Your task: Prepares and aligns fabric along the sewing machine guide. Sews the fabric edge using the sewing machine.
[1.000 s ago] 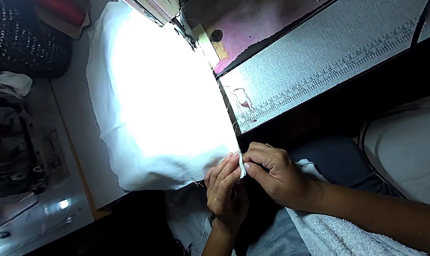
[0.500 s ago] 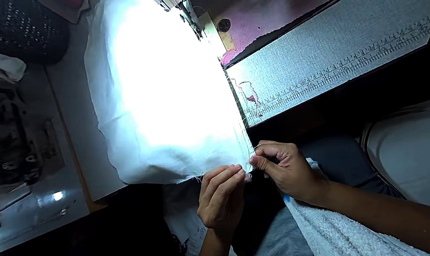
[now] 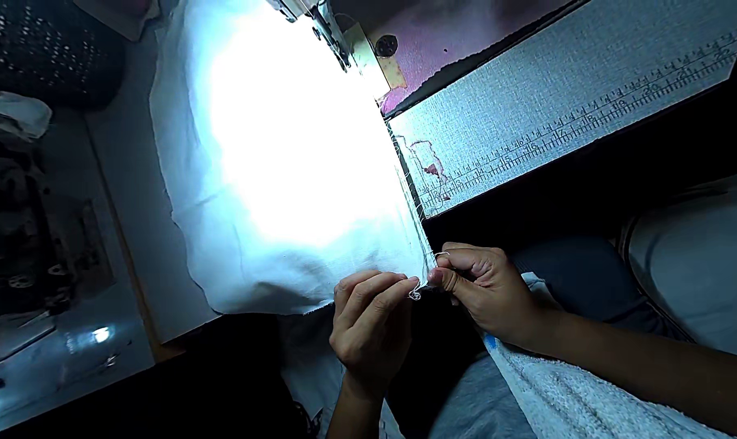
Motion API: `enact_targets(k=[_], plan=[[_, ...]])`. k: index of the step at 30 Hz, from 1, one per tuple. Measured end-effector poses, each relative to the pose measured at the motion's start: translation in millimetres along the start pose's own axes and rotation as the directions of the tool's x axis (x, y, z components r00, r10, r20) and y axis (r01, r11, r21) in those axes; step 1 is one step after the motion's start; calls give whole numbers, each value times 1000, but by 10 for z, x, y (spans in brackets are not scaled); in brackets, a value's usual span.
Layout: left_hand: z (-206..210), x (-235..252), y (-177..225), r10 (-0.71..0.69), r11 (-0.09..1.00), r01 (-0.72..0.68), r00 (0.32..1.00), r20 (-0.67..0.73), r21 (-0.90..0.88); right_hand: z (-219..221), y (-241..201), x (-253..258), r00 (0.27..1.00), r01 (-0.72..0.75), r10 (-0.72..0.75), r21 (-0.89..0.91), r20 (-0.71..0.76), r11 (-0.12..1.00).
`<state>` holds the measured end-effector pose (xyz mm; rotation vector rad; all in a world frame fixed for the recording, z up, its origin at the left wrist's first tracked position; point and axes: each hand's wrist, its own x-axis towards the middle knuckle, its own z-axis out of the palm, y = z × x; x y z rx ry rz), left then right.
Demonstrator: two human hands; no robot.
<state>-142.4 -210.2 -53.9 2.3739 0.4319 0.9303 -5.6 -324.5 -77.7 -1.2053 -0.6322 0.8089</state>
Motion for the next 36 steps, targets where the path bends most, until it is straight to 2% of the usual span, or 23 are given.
enact_targets(k=[3,7,11,15,17,20,22,25,28,36], plan=[[-73,35,7,-47,985,50,999,19,-163,4,3,-2,1000,8,-8,2,-9,1000],[-43,36,72,66,998,-65,995,72,-16,4,2,-4,1000,4,-4,-2,8,1000],[35,-7,28,107,994,-108,991,77,3,-8,-1,4,999,-15,15,-1,33,1000],[71,-69,-68,26,989,-31,999,-41,-143,-19,-13,17,997,-27,28,-5,76,1000],[76,-80,-126,-7,988,-8,995,-98,-151,-25,-6,20,996,-30,31,-10,89,999],[72,-107,-203,46,998,-49,997,-61,-44,-29,5,22,994,-16,21,-50,111,999],[84,-145,-257,93,984,-94,996,11,154,-35,6,26,992,9,3,-93,122,996],[85,-125,-297,183,891,-162,983,-8,424,-42,15,34,991,41,-21,-148,132,988],[33,-81,-265,232,864,-192,972,-31,466,-43,16,36,993,42,-22,-176,112,983],[6,-97,-253,252,854,-211,967,-23,476,-42,-73,129,998,15,-1,-251,56,968]])
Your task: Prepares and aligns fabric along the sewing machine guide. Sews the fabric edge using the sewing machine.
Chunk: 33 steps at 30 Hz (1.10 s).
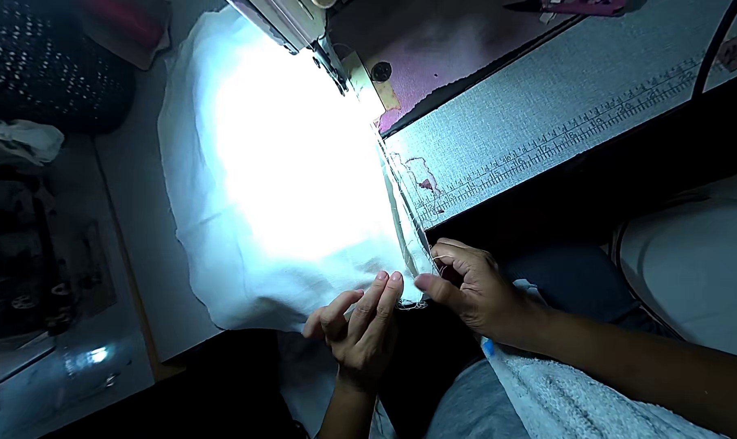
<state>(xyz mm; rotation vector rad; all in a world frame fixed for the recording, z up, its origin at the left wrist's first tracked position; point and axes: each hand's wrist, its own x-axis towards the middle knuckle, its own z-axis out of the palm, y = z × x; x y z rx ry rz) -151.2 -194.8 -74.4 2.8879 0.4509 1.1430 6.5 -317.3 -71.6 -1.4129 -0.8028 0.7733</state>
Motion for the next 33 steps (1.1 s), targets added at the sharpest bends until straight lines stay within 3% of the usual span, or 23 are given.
enact_targets(k=[10,21,28,30,33], plan=[[64,15,85,10,996,-11,1000,13,91,89,53,-51,998,59,-60,-94,-7,994],[7,98,46,58,986,-41,993,102,-162,48,14,-45,993,-104,95,126,73,987],[24,98,47,31,977,-14,997,74,-213,72,-4,24,994,-66,80,172,-75,983],[32,88,19,20,981,-11,999,45,-191,93,-11,34,993,-53,73,198,-97,979],[-6,97,-120,-3,1000,3,997,71,-4,71,-2,18,992,-74,93,199,-88,977]])
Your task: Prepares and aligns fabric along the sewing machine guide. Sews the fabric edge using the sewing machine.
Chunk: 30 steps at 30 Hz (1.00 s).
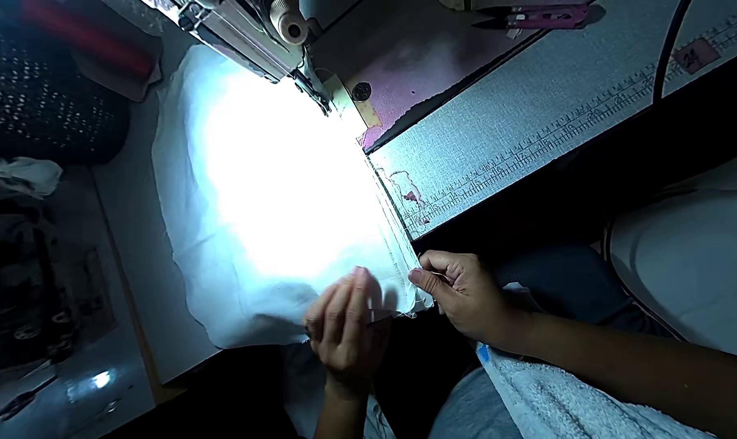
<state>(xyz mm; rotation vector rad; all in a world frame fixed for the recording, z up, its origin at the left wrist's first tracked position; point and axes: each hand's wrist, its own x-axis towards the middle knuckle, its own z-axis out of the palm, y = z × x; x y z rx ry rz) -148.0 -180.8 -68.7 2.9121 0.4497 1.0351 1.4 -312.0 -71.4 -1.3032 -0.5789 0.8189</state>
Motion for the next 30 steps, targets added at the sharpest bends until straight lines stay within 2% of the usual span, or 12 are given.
enact_targets(k=[2,7,12,15,18,20,23,26,28,30], plan=[[-34,15,-155,-9,997,6,999,38,74,-23,0,-7,999,-50,50,7,9,999],[-154,-58,-374,22,999,-30,986,166,45,-11,-9,-24,993,-110,110,18,40,994],[-187,-77,-394,45,998,-52,984,170,37,-15,0,0,994,-94,96,-63,44,994],[-189,-4,-226,10,1000,-12,981,194,11,-12,9,14,994,-71,77,-84,72,994],[-140,74,-59,50,993,-27,977,208,-112,-10,3,9,996,-33,36,-37,84,999],[-62,76,-39,91,980,-58,981,171,-190,-32,1,2,998,-8,8,5,68,1000],[-31,101,-65,14,923,28,994,105,-383,-110,3,0,996,72,-72,21,44,997],[-58,101,-51,-45,883,96,992,121,-459,-212,46,-19,972,233,-235,-181,7,956],[-44,73,-34,-21,930,79,986,163,-358,-259,138,-5,927,339,-375,-411,-6,846],[13,38,-25,8,968,33,987,163,-247,-286,256,10,863,440,-504,-555,43,706]])
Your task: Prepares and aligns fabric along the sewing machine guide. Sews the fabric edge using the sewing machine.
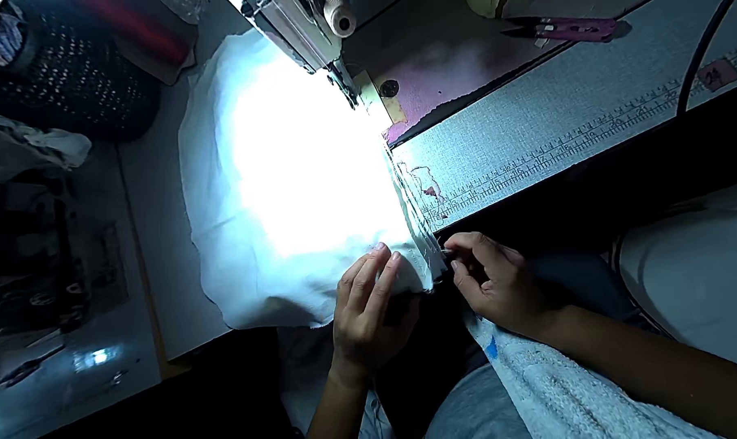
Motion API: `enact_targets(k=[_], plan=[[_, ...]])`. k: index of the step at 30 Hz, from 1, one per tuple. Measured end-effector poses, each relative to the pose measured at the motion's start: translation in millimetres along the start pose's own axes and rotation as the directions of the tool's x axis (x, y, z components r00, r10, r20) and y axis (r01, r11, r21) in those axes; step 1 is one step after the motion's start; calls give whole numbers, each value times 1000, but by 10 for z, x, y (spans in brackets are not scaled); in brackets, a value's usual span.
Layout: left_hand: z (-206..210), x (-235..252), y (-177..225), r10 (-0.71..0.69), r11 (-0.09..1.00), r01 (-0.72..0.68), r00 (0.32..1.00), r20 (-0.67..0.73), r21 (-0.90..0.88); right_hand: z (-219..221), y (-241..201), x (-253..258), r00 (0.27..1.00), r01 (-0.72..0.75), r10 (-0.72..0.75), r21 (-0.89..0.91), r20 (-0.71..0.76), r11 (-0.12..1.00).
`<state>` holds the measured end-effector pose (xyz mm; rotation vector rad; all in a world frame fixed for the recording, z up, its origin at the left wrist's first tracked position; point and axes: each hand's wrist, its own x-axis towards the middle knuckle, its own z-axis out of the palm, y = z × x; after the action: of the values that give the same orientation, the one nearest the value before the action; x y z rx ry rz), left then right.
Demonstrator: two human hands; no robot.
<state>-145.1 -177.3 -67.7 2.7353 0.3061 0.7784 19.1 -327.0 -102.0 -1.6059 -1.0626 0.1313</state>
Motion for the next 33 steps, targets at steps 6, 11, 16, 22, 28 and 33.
enact_targets(k=[6,11,16,22,28,33], plan=[[35,-16,-82,96,995,-94,991,-92,23,19,213,27,952,302,-304,-227,27,926],[-130,118,1,-149,955,98,975,-166,-282,-19,237,123,884,416,-467,-449,-4,791],[-224,283,15,-240,929,141,934,-264,-343,39,215,272,855,457,-513,-570,72,683],[-422,440,5,-45,996,22,957,-287,-84,18,243,306,815,563,-564,-416,133,715],[-293,403,-114,110,992,-98,977,-182,76,40,154,320,811,584,-567,-230,142,778],[-104,352,-206,202,979,-201,976,-84,20,45,165,286,806,591,-583,-138,97,795]])
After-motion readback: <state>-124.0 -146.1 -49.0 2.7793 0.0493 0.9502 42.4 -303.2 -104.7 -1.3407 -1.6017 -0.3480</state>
